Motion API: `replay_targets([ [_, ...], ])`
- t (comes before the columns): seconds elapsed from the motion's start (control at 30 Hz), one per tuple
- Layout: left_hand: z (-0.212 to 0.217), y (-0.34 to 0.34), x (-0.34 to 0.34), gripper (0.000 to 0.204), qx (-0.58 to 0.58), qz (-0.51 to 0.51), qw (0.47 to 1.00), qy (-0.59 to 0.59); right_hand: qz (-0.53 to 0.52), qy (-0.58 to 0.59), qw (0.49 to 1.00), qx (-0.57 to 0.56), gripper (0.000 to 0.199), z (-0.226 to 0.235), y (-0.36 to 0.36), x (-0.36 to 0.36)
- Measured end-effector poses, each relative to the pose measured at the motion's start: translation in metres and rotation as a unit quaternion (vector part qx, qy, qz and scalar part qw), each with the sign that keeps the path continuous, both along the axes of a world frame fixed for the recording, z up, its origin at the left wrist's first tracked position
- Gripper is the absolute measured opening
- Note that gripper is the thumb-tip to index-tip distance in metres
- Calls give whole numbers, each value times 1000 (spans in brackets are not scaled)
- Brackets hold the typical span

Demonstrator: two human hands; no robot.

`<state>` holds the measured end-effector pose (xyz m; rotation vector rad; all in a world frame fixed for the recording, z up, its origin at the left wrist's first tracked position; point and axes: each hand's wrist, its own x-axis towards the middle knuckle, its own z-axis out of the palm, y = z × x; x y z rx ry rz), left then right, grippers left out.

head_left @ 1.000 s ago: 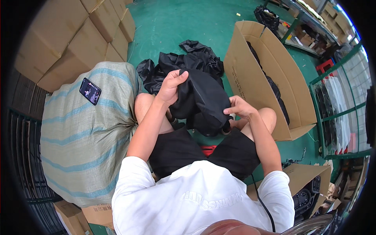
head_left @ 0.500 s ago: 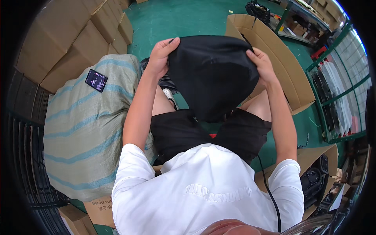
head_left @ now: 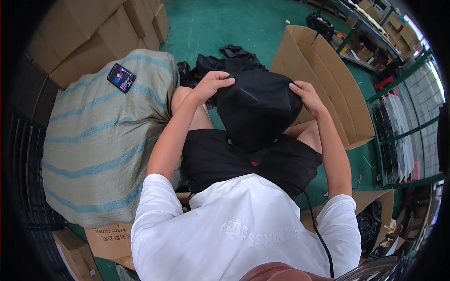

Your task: Inspecting black waterproof storage bags for quality control.

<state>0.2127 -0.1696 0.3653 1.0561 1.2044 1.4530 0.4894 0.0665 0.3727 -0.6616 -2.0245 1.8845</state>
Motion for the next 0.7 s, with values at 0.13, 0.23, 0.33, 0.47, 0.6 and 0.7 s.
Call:
replay_targets([
  [0.13,-5,-21,0,16,-1,-81,997,5,53,-19,998,-36,21,-3,-13,19],
  [0.23,7,-27,8,13,49,-60,997,-8,72,15,994,-84,20,11,-19,19],
  [0.33,37,-2,-3,12,171,89,979,-62,-37,123,992,13,22,44,-16,-20],
  [0.47,97,22,-50,25,274,169,923,-210,-88,260,958,85,27,78,5,-73],
  [0.6,162,25,-23,41,364,24,910,-199,-410,218,874,145,24,-36,49,-81],
  [0.7,138,14,-60,32,356,106,907,-198,-524,-75,847,48,24,-186,7,-70],
])
